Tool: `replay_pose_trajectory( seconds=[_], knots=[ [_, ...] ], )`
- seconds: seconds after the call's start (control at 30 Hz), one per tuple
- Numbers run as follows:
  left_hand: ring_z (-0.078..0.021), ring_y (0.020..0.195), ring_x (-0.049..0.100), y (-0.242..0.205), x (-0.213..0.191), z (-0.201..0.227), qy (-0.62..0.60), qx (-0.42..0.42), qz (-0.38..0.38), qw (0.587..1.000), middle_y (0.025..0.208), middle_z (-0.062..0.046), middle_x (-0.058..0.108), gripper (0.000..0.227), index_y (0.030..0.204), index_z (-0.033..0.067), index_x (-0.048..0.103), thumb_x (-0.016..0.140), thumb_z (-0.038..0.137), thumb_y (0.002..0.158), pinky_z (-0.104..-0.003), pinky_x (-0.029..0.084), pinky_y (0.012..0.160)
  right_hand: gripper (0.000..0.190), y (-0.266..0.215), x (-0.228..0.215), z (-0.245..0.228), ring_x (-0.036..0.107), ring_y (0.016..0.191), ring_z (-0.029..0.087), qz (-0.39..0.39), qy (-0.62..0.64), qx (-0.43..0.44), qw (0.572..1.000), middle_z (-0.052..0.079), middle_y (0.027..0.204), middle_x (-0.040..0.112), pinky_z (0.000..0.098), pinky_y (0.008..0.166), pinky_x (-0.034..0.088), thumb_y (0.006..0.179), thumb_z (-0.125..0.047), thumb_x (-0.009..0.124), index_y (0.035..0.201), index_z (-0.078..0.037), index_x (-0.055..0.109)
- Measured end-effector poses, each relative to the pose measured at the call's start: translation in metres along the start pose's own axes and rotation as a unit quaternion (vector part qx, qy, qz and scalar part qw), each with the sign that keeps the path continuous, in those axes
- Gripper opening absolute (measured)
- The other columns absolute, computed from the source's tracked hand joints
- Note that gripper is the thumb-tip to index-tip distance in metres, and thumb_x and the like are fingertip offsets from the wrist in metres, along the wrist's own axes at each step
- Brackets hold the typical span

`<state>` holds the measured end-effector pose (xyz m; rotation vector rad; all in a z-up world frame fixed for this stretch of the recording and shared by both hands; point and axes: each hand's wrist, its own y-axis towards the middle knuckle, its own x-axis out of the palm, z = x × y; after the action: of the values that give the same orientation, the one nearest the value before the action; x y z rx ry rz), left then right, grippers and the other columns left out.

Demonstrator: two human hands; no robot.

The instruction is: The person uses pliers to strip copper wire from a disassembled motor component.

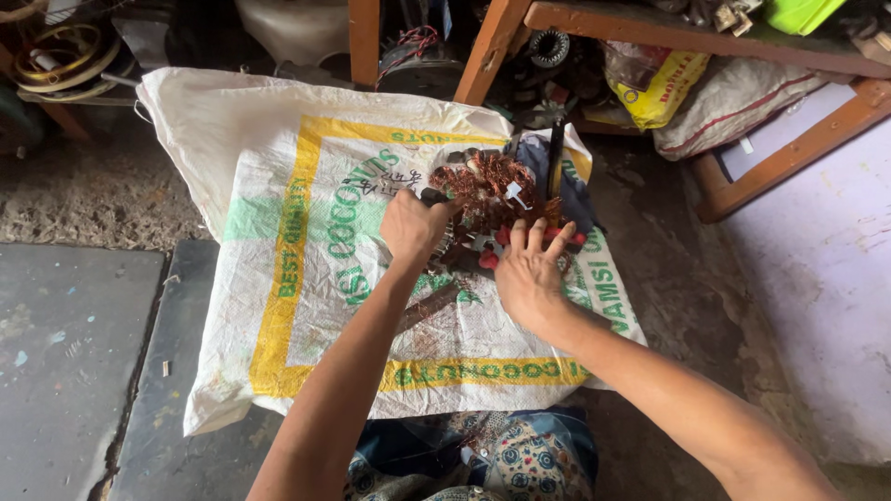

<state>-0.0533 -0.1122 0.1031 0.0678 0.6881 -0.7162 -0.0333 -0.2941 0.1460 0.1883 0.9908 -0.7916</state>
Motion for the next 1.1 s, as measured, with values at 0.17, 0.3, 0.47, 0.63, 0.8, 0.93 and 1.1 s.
replay_pose_trajectory(
  seconds=[0.17,0.3,0.47,0.63,0.8,0.93,1.1],
  knots=[
    [-0.0286,0.086,0.069,-0.002,0.002,0.002,0.009,0.020,0.025,0.999,0.097,-0.020,0.070,0.079,0.100,-0.0055,0.065,0.082,0.066,0.072,-0.043,0.055,0.076,0.037,0.005,0.003,-0.008,0.029,0.140,0.057,0.009,0.013,0.031,0.999,0.033,0.154,0.030,0.0883,0.100,0.014,0.088,-0.013,0.058,0.118,0.008,0.066],
    [-0.0317,0.085,0.069,-0.002,0.010,-0.001,0.018,0.044,0.051,0.998,0.095,-0.023,0.070,0.081,0.098,-0.0070,0.065,0.084,0.067,0.071,-0.045,0.054,0.076,0.044,0.010,-0.002,-0.005,0.030,0.138,0.055,0.043,-0.004,0.050,0.998,0.031,0.149,0.034,0.0876,0.099,0.015,0.085,-0.018,0.061,0.120,0.009,0.065],
    [-0.0308,0.081,0.070,-0.002,0.009,-0.001,0.022,0.047,0.042,0.998,0.092,-0.022,0.070,0.081,0.095,-0.0066,0.066,0.083,0.068,0.070,-0.044,0.056,0.073,0.028,0.008,-0.017,0.003,0.025,0.142,0.058,-0.046,-0.006,0.003,0.999,0.034,0.154,0.027,0.0867,0.102,0.012,0.088,-0.015,0.060,0.105,0.004,0.072],
    [-0.0258,0.074,0.066,-0.004,0.005,-0.005,0.007,0.041,0.034,0.999,0.086,-0.016,0.069,0.076,0.091,-0.0019,0.068,0.082,0.069,0.068,-0.043,0.054,0.067,0.030,0.026,-0.029,0.024,0.027,0.143,0.051,-0.182,0.141,-0.018,0.973,0.027,0.152,0.032,0.0840,0.111,0.010,0.077,-0.011,0.066,0.103,0.004,0.071],
    [-0.0229,0.070,0.066,-0.003,0.002,-0.008,-0.010,0.029,0.011,0.999,0.083,-0.013,0.069,0.074,0.094,0.0019,0.067,0.081,0.070,0.068,-0.041,0.055,0.061,0.038,0.041,-0.026,0.040,0.031,0.140,0.050,-0.199,0.180,-0.036,0.963,0.027,0.149,0.034,0.0867,0.110,0.011,0.068,-0.002,0.060,0.104,0.009,0.068],
    [-0.0220,0.069,0.067,-0.001,0.002,-0.008,-0.003,0.049,0.004,0.999,0.084,-0.013,0.070,0.075,0.093,0.0010,0.068,0.084,0.070,0.066,-0.039,0.054,0.061,0.039,0.043,-0.023,0.038,0.030,0.138,0.050,-0.192,0.138,-0.051,0.970,0.028,0.145,0.033,0.0871,0.109,0.008,0.065,0.001,0.063,0.102,0.010,0.070],
    [-0.0219,0.068,0.067,0.000,-0.002,-0.007,0.028,0.071,-0.038,0.996,0.083,-0.014,0.073,0.070,0.086,-0.0005,0.072,0.083,0.067,0.070,-0.039,0.054,0.061,0.035,0.039,-0.022,0.029,0.039,0.128,0.048,-0.149,0.071,-0.061,0.984,0.027,0.130,0.042,0.0872,0.108,0.012,0.072,0.001,0.063,0.106,0.011,0.067]
  ],
)
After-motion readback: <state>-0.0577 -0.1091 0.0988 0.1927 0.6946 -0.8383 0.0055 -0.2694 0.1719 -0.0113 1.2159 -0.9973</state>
